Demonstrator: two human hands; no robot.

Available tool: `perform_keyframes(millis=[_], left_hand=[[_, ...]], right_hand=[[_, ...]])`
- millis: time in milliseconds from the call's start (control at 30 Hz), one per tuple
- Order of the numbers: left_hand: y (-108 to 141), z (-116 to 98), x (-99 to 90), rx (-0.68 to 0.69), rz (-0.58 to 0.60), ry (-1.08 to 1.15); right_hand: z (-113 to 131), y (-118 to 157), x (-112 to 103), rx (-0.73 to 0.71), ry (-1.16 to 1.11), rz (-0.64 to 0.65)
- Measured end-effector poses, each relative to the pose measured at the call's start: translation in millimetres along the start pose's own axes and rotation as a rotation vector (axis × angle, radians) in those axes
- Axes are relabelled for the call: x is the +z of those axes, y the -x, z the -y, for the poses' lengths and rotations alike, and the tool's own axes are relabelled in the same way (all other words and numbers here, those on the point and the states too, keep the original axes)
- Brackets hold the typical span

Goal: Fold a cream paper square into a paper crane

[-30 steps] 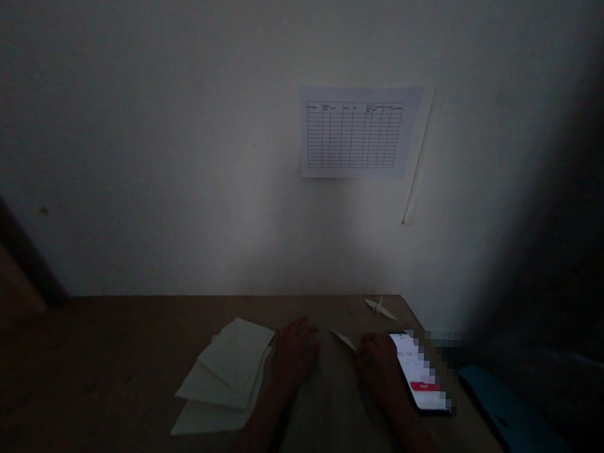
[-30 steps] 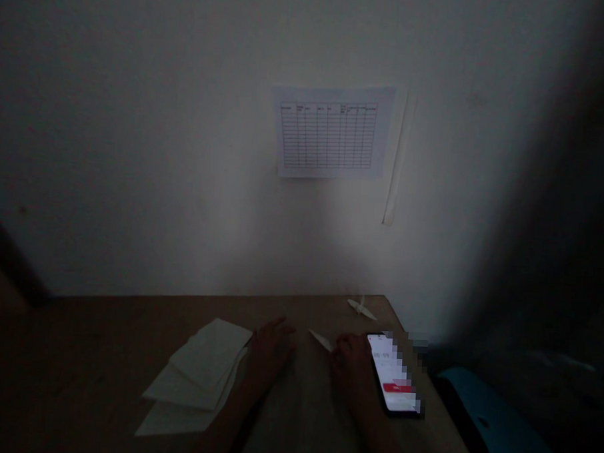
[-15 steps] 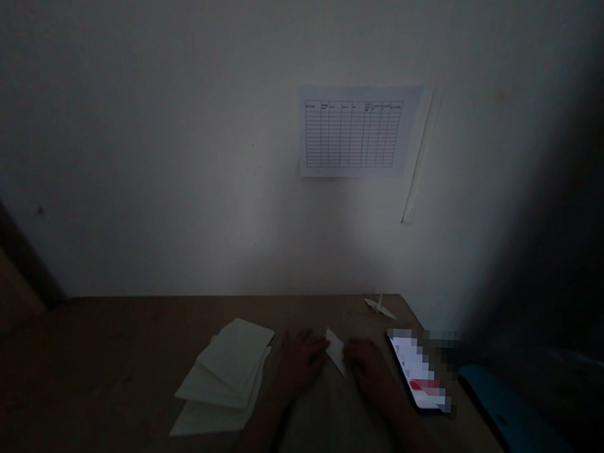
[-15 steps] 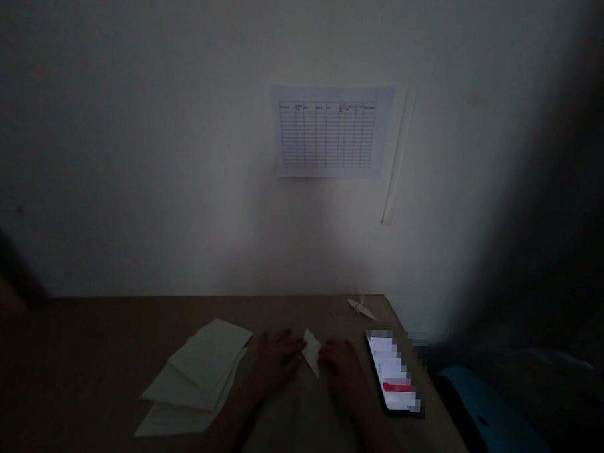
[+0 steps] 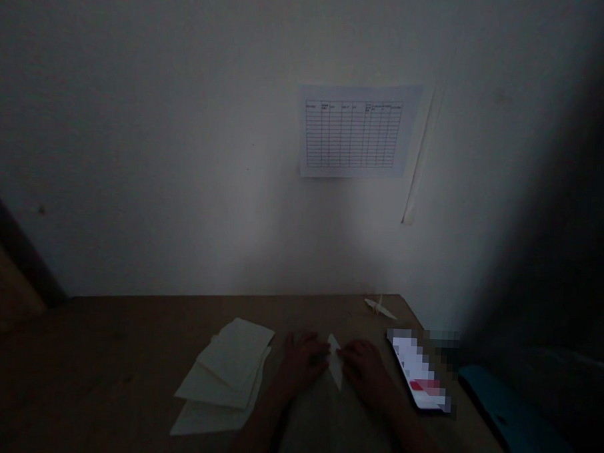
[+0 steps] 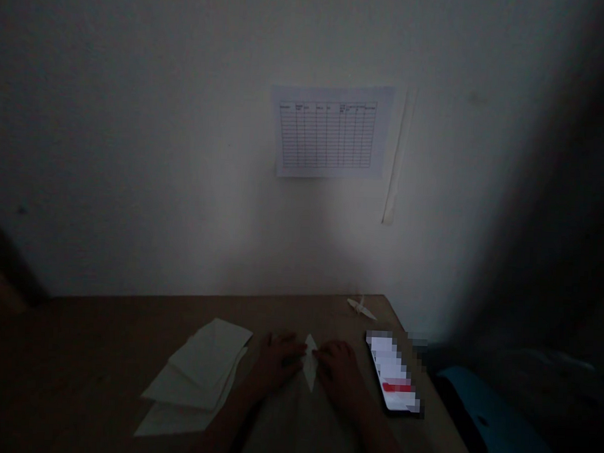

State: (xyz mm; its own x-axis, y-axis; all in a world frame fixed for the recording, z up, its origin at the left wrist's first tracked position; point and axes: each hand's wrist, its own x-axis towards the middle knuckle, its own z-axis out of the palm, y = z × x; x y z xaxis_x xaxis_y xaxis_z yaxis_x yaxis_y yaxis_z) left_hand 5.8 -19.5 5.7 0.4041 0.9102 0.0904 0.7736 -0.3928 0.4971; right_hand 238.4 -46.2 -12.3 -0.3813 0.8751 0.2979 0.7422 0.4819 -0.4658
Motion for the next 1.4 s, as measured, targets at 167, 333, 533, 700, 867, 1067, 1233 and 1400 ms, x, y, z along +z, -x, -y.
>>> perform_keyframes(millis=[167, 333, 533, 700, 867, 1067, 1233, 1400], left_hand=[[1.0, -0.6, -0.2, -0.014, -0.007, 0.012], [0.6, -3.9, -0.2, -0.017, -0.028, 0.033], [0.2, -1.2, -0.4, -0.027, -0.003, 0.015], [-1.0, -0.7, -3.6, -0.025, 0.020, 0.013], [-3.1, 0.7, -4.1, -0.037, 0.015, 0.022], [-3.3, 3.5, -4.9, -0.018, 0.039, 0.065], [-2.0, 3.0, -8.5, 0.004, 0.058, 0.082], [-2.4, 6.3, -7.2, 0.027, 0.080, 0.056]], right_hand=[[8.6, 1.0, -6.9, 0.006, 0.018, 0.037], [9.7, 0.5, -7.4, 0.027, 0.012, 0.047], [8.7, 2.8, -3.6, -0.030, -0.014, 0.005], [11.0, 2.3, -4.6, -0.058, -0.023, 0.033], [13.3, -2.1, -5.4, -0.054, -0.041, 0.060], [15.7, 0.1, -9.3, -0.034, -0.114, 0.001], [9.9, 0.6, -7.9, -0.033, -0.195, -0.059], [-2.5, -3.5, 2.3, -0.034, -0.202, -0.093]])
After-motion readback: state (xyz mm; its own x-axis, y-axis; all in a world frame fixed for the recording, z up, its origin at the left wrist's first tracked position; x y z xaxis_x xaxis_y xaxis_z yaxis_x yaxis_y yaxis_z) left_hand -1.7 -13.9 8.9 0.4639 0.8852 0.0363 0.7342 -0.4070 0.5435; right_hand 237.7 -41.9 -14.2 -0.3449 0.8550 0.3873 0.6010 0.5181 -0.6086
